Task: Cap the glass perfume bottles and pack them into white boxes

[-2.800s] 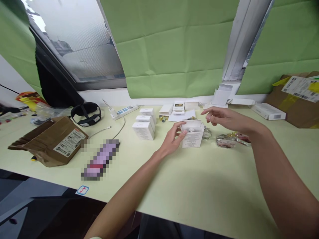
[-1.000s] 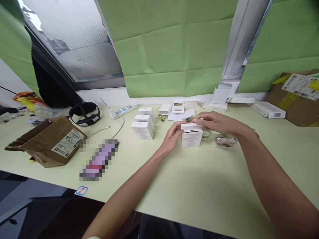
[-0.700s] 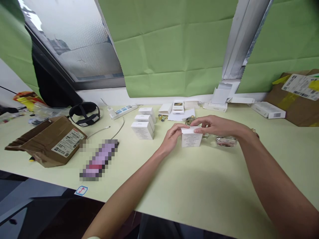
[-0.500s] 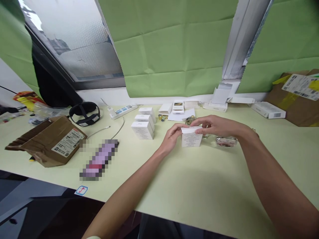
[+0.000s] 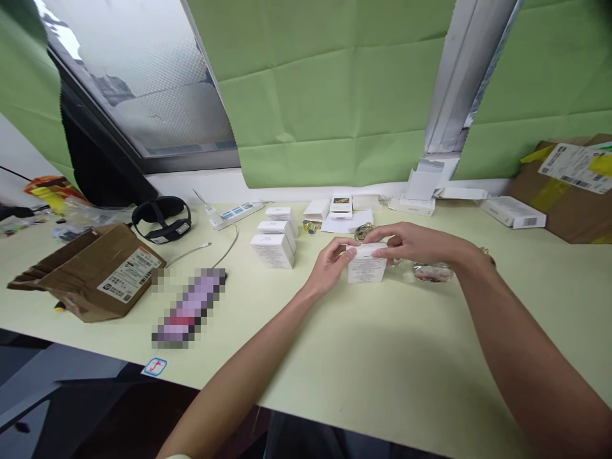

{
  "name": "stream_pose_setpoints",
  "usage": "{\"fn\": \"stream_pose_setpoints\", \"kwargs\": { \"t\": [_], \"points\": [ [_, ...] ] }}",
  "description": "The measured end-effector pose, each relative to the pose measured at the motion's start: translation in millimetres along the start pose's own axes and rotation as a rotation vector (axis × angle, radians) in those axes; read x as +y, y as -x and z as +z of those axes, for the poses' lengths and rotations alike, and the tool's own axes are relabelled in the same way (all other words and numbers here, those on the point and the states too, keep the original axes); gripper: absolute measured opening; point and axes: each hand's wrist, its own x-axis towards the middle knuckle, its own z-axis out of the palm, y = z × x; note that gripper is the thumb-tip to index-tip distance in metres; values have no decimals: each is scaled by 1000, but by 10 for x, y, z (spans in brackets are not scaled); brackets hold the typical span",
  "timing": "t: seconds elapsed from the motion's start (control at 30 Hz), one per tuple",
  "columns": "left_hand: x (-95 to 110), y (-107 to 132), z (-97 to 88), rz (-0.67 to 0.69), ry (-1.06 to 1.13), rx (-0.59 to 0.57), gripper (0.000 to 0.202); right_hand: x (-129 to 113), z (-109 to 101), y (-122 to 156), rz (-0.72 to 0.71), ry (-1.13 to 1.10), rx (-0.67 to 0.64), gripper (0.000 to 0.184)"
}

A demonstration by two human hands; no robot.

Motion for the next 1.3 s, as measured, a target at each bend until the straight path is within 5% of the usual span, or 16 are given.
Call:
{"fn": "stream_pose_setpoints", "kwargs": {
  "t": [0.6, 1.07, 1.2, 1.3],
  "points": [
    [-28, -18, -31, 129, -115, -44, 23, -4, 9, 2, 39, -26, -26, 49],
    [-72, -11, 76, -70, 109, 0, 29, 27, 36, -44, 91, -133, -64, 45],
    [2, 45, 135, -92, 0, -6, 35, 7, 29, -30, 131, -133, -47, 47],
    [28, 92, 152, 28, -162, 1, 37, -3, 21, 6, 85, -168, -38, 46]
  ]
}}
